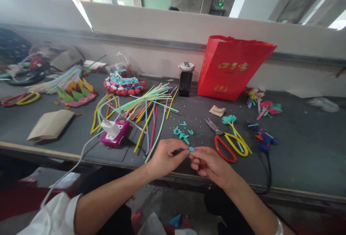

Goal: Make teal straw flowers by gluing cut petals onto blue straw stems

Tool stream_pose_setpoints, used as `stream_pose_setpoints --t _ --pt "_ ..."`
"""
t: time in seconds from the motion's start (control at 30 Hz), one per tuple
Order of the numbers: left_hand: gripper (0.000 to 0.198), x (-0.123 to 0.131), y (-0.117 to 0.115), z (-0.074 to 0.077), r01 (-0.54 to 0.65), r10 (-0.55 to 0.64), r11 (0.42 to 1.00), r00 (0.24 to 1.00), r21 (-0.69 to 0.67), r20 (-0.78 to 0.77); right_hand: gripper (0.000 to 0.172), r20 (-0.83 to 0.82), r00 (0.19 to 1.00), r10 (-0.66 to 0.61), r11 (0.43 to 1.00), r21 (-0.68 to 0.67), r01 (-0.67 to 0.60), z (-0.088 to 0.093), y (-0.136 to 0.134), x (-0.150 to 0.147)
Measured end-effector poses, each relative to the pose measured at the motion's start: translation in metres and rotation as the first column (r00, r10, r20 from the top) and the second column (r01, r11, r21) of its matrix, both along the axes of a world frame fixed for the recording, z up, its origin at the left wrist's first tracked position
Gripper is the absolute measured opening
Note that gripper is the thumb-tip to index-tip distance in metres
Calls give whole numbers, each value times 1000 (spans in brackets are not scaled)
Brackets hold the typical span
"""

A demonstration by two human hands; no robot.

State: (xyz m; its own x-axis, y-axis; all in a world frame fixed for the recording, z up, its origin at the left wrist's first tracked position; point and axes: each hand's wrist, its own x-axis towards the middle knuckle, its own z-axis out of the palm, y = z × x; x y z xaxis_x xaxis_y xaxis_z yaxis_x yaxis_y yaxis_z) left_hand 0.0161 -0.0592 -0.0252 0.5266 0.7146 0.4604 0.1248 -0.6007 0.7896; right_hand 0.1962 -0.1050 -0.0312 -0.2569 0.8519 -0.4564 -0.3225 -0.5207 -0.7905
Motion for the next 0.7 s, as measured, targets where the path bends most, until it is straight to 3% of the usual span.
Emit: stream_pose_setpoints --t 0.13,0.2,0.3,0.37,0.43,0.53,0.7 --pt "12 2 -1 2 -27 35 981 999 -194 36 29 -58 997 -45 998 -45 42 -2 -1 -7" --pt "12 4 1 1 -4 38 937 995 -349 91 29 -63 996 -66 997 -48 63 -3 -2 -10" --pt "12 6 6 -4 68 75 792 975 -607 207 29 6 998 -63 998 28 63 1 -3 -10" --pt "15 7 9 -7 114 103 685 963 -720 250 31 166 984 -67 988 147 42 7 -3 -5" --pt "16 7 12 -8 129 113 633 960 -763 257 35 362 919 -158 954 297 47 15 -2 1" --pt "15 7 13 -6 94 107 682 968 -726 226 37 516 797 -314 888 456 55 24 1 8" --pt "12 7 9 -2 47 15 864 993 -501 120 29 625 734 -265 876 474 -88 21 4 5"
